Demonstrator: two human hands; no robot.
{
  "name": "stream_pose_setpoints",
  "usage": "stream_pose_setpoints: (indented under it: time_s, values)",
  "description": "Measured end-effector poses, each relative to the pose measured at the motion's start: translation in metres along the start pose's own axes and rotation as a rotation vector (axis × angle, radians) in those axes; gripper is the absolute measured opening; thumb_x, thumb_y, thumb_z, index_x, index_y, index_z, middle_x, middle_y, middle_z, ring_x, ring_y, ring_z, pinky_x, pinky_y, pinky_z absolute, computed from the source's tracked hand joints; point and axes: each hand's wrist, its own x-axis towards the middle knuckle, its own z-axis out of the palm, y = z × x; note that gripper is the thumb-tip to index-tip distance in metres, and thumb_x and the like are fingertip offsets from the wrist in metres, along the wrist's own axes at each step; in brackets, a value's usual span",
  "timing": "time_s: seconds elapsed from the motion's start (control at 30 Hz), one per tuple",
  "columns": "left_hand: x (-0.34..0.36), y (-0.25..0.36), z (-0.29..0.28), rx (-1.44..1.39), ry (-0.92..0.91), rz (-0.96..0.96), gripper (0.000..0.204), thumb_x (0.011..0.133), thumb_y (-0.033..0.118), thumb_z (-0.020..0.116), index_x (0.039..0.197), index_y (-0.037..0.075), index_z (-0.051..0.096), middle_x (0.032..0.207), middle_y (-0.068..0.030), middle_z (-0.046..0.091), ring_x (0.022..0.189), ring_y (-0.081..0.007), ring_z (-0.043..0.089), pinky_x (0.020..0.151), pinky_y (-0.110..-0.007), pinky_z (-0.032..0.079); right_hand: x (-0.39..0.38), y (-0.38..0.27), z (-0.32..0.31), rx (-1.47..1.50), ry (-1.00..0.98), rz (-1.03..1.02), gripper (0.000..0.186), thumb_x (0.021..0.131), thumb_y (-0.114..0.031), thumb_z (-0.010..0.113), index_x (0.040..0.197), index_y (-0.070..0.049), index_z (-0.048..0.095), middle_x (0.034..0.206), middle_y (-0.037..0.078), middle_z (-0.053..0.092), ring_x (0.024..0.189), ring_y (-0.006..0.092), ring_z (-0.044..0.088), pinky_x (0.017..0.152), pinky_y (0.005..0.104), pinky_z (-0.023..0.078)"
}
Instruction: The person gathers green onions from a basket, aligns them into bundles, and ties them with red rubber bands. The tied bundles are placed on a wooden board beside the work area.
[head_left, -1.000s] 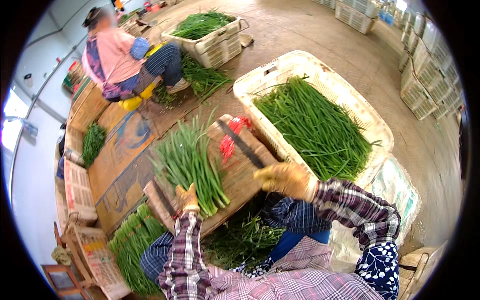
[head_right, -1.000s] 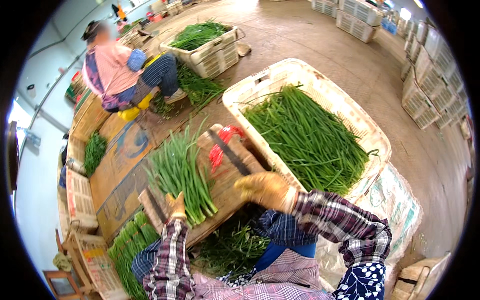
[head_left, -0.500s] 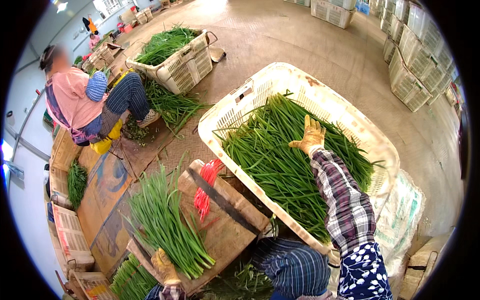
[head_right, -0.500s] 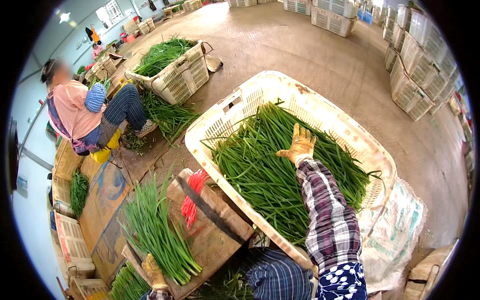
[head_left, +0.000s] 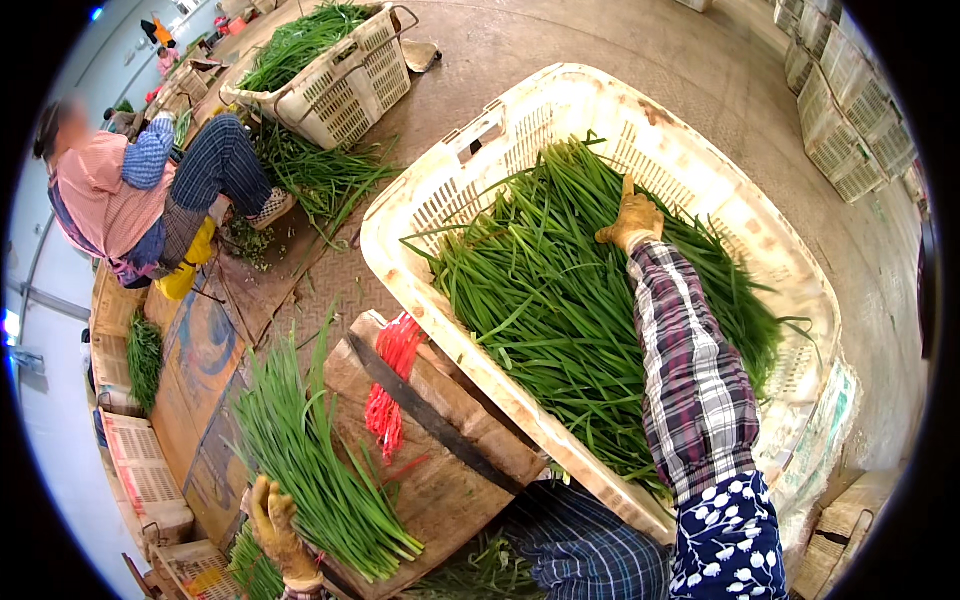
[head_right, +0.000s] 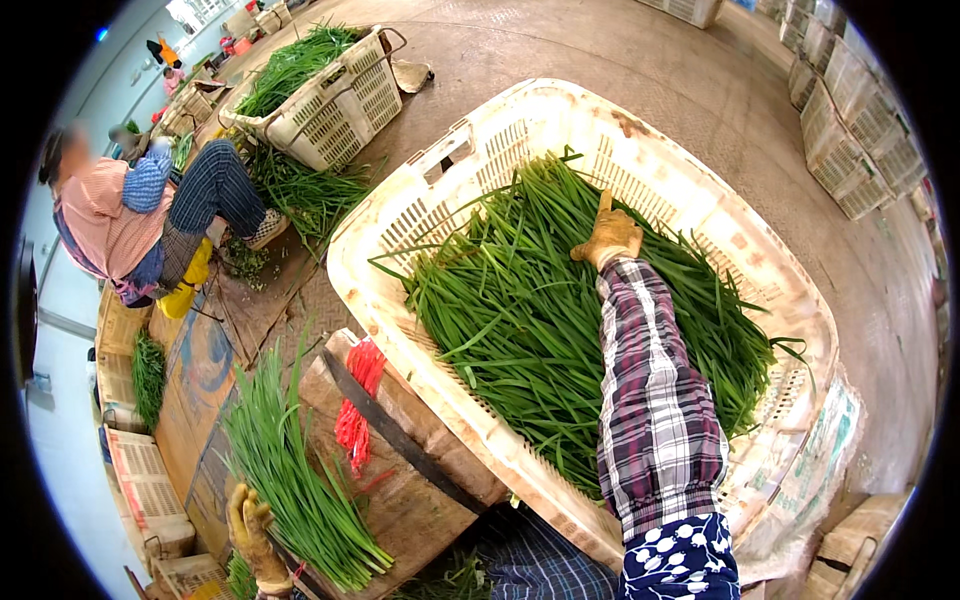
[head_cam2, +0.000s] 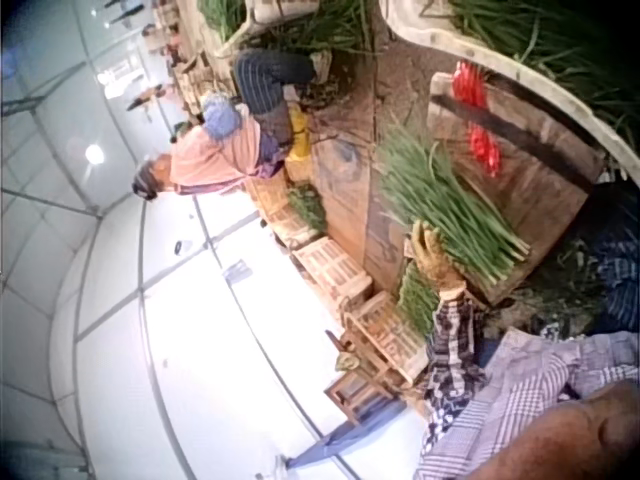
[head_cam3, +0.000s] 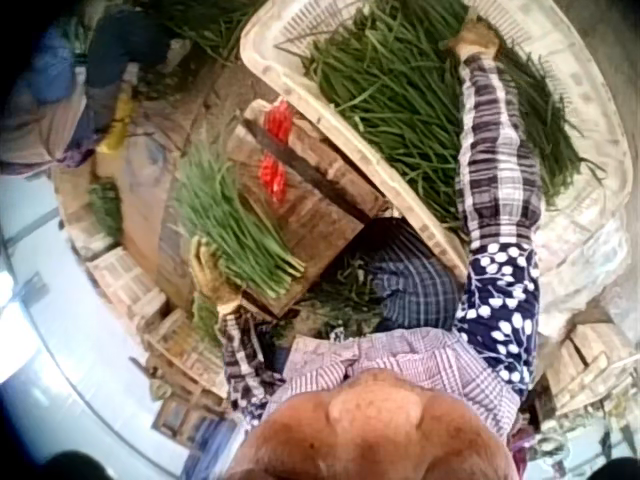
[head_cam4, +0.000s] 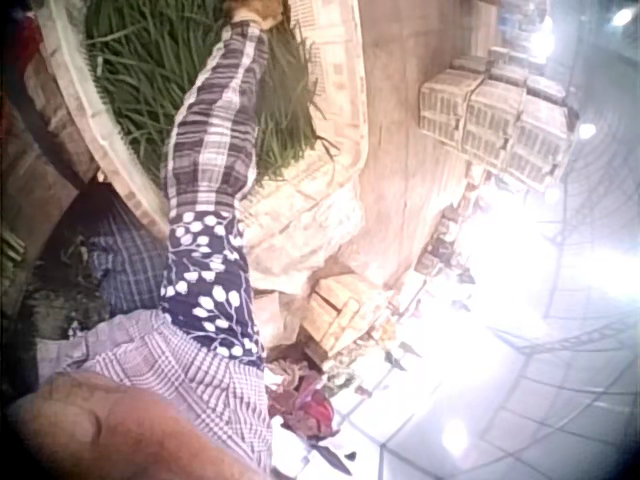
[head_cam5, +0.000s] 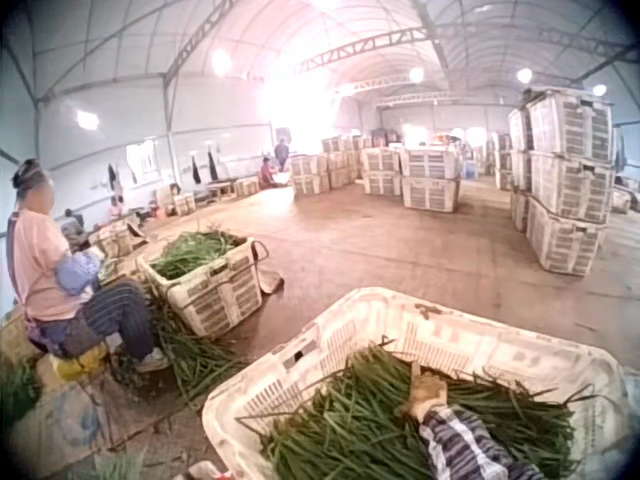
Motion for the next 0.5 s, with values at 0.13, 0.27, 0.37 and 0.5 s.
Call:
stream_pose_setpoints:
  time_s: [0.13,0.27,0.37,0.5]
  values:
    - [0.014,0.062,0.070,-0.181,-0.162,0.182,0.043,0.096,0.032,0.054,0.127,0.002,0.054,0.113,-0.0110,0.060,0.095,-0.0204,0.061,0.086,-0.034,0.052,0.012,0.010,0.037,0.075,0.230,-0.060,0.064,0.072,-0.028,0.076,0.125,-0.002,0.050,0.111,0.014,0.064,0.103,0.0272,0.063,0.083,0.0363,0.053]
    - [0.012,0.121,0.140,-0.470,-0.491,0.210,0.059,0.089,0.037,0.065,0.132,0.000,0.048,0.123,-0.0140,0.056,0.109,-0.0235,0.057,0.095,-0.037,0.047,-0.015,0.012,0.036,0.365,0.262,-0.173,0.065,0.072,-0.026,0.077,0.126,-0.002,0.050,0.120,0.015,0.060,0.113,0.0294,0.057,0.094,0.0380,0.046]
    - [0.012,0.152,0.186,-0.723,-0.808,0.022,0.087,0.082,0.035,0.074,0.145,0.001,0.026,0.142,-0.0221,0.039,0.129,-0.0309,0.042,0.109,-0.041,0.034,-0.046,0.023,0.027,0.450,0.338,-0.288,0.073,0.073,-0.027,0.076,0.135,-0.006,0.044,0.126,0.014,0.057,0.117,0.0276,0.054,0.097,0.0360,0.044]
    - [0.010,0.168,0.253,-0.864,-0.830,-0.073,0.117,0.073,0.032,0.082,0.150,0.005,-0.002,0.154,-0.0250,0.008,0.144,-0.0340,0.012,0.114,-0.043,0.022,-0.104,0.036,0.020,0.636,0.640,-0.589,0.072,0.066,-0.015,0.080,0.131,-0.008,0.049,0.113,0.015,0.062,0.103,0.0307,0.061,0.086,0.0375,0.051]
